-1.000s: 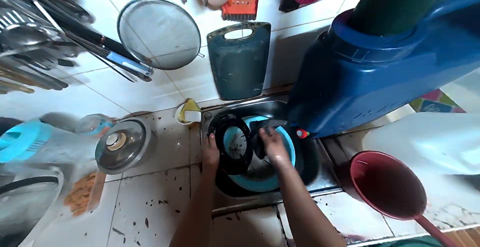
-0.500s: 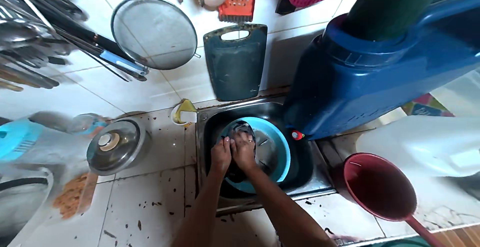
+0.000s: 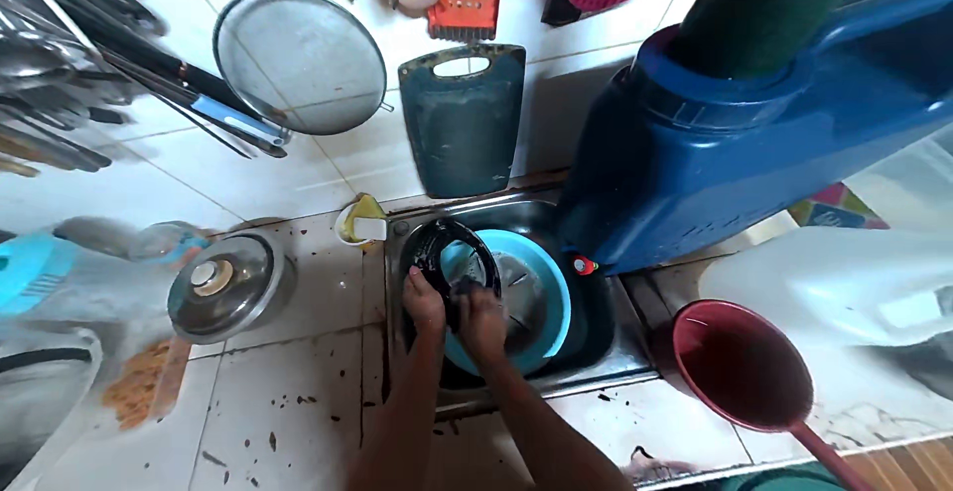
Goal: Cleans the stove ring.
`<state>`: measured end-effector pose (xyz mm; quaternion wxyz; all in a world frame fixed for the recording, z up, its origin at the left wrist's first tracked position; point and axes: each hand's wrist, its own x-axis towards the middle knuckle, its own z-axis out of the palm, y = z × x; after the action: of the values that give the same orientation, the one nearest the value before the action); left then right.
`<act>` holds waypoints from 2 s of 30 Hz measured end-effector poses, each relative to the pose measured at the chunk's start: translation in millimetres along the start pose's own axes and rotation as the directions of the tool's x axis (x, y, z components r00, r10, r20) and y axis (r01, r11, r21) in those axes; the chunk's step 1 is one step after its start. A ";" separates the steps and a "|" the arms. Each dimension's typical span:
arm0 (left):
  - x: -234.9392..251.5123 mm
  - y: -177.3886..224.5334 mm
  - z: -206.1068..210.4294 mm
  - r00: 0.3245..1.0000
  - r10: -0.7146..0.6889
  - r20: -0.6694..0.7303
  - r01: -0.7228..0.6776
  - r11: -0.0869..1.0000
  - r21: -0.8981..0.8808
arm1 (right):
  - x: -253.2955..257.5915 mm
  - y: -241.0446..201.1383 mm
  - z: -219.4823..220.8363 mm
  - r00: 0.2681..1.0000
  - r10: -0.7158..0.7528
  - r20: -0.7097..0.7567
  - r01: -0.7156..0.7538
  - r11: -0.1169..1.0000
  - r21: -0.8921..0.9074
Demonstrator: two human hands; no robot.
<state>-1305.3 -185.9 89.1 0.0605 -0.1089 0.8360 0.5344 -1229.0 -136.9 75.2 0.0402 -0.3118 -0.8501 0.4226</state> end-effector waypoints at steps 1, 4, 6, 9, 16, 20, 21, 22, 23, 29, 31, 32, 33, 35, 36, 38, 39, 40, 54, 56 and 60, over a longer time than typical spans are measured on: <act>-2.8 -1.2 -0.4 1.000 -0.015 0.007 0.015 1.000 -0.006 | -7.4 0.5 10.5 0.980 -0.169 -0.109 0.168 0.986 -0.014; -6.1 -9.6 -2.8 0.993 -0.106 -0.048 0.103 0.993 -0.063 | -10.7 20.1 27.5 0.899 -0.335 -0.282 0.325 0.942 -0.080; -3.2 -19.6 -5.7 0.986 -0.128 -0.107 0.110 0.981 -0.161 | -1.0 43.1 27.9 0.911 -0.258 -0.322 0.242 0.966 -0.088; -2.1 -30.0 -13.5 0.985 -0.128 -0.113 0.106 0.977 -0.187 | 24.0 62.5 10.7 0.974 0.065 -0.218 -0.045 0.994 0.096; -16.3 -33.2 -23.3 1.000 -0.001 0.001 0.001 1.000 -0.010 | 83.4 77.8 -20.4 0.866 0.496 -0.064 -0.268 0.568 0.778; -7.1 -39.8 -24.0 0.920 -0.348 0.178 0.383 0.893 -0.234 | 84.2 79.8 -27.6 0.816 0.563 -0.133 -0.057 0.306 0.950; -6.5 -41.4 -28.2 0.854 -0.433 0.286 0.511 0.802 -0.310 | 83.4 85.9 -27.7 0.849 0.517 -0.111 -0.001 0.211 0.977; -7.6 -41.9 -33.8 0.789 -0.461 0.406 0.604 0.705 -0.372 | 83.2 93.3 -27.2 0.891 0.446 -0.086 0.031 0.130 0.991; -9.2 -42.6 -37.8 0.737 -0.443 0.511 0.665 0.612 -0.428 | 82.8 100.9 -27.6 0.924 0.377 -0.059 0.022 0.101 0.995; -6.7 -54.3 -56.6 0.674 -0.237 0.699 0.684 0.559 -0.469 | 82.1 120.8 -55.8 0.941 0.340 -0.001 -0.206 0.573 0.793; -5.2 -53.5 -58.8 0.722 -0.239 0.650 0.611 0.660 -0.436 | 78.9 120.7 -67.6 0.950 0.309 -0.042 -0.171 0.627 0.760; -5.1 -49.6 -57.8 0.740 -0.253 0.623 0.588 0.692 -0.418 | 74.2 114.5 -73.7 0.965 0.258 -0.052 -0.142 0.675 0.724; -5.3 -46.5 -55.8 0.748 -0.263 0.609 0.580 0.706 -0.407 | 68.2 107.0 -77.2 0.984 0.171 -0.052 -0.094 0.741 0.664; -8.6 -39.9 -49.4 0.746 -0.278 0.605 0.588 0.701 -0.403 | 60.0 93.7 -72.4 0.996 -0.088 0.017 0.070 0.888 0.455; -11.2 -36.2 -46.1 0.743 -0.271 0.612 0.589 0.700 -0.404 | 61.3 87.9 -66.8 0.967 -0.231 0.110 0.192 0.940 0.282; -16.1 -27.5 -42.1 0.733 -0.226 0.641 0.571 0.717 -0.400 | 71.2 70.5 -59.6 0.863 -0.349 0.365 0.417 0.900 -0.127; -17.2 -23.8 -41.4 0.731 -0.198 0.653 0.550 0.737 -0.392 | 76.8 67.1 -53.9 0.833 -0.387 0.395 0.504 0.825 -0.255; -18.3 -20.3 -41.5 0.727 -0.188 0.660 0.537 0.755 -0.376 | 82.0 68.6 -49.5 0.814 -0.419 0.402 0.554 0.767 -0.323; -27.8 13.5 -30.5 0.731 -0.155 0.664 0.420 0.870 -0.259 | 80.2 72.7 -30.8 0.897 0.441 -0.032 0.000 0.074 0.997; -26.2 15.9 -18.8 0.752 -0.112 0.649 0.372 0.886 -0.278 | 63.9 61.1 -30.3 0.938 0.340 -0.067 0.032 0.108 0.994; -33.1 11.6 4.5 0.744 0.025 0.668 0.168 0.961 -0.222 | 41.8 32.5 -21.6 0.990 0.072 -0.122 0.061 0.561 0.826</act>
<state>-1276.1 -173.2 104.6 0.3595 0.0491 0.6745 0.6430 -1239.3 -83.8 56.7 0.2404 -0.2885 -0.5467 0.7484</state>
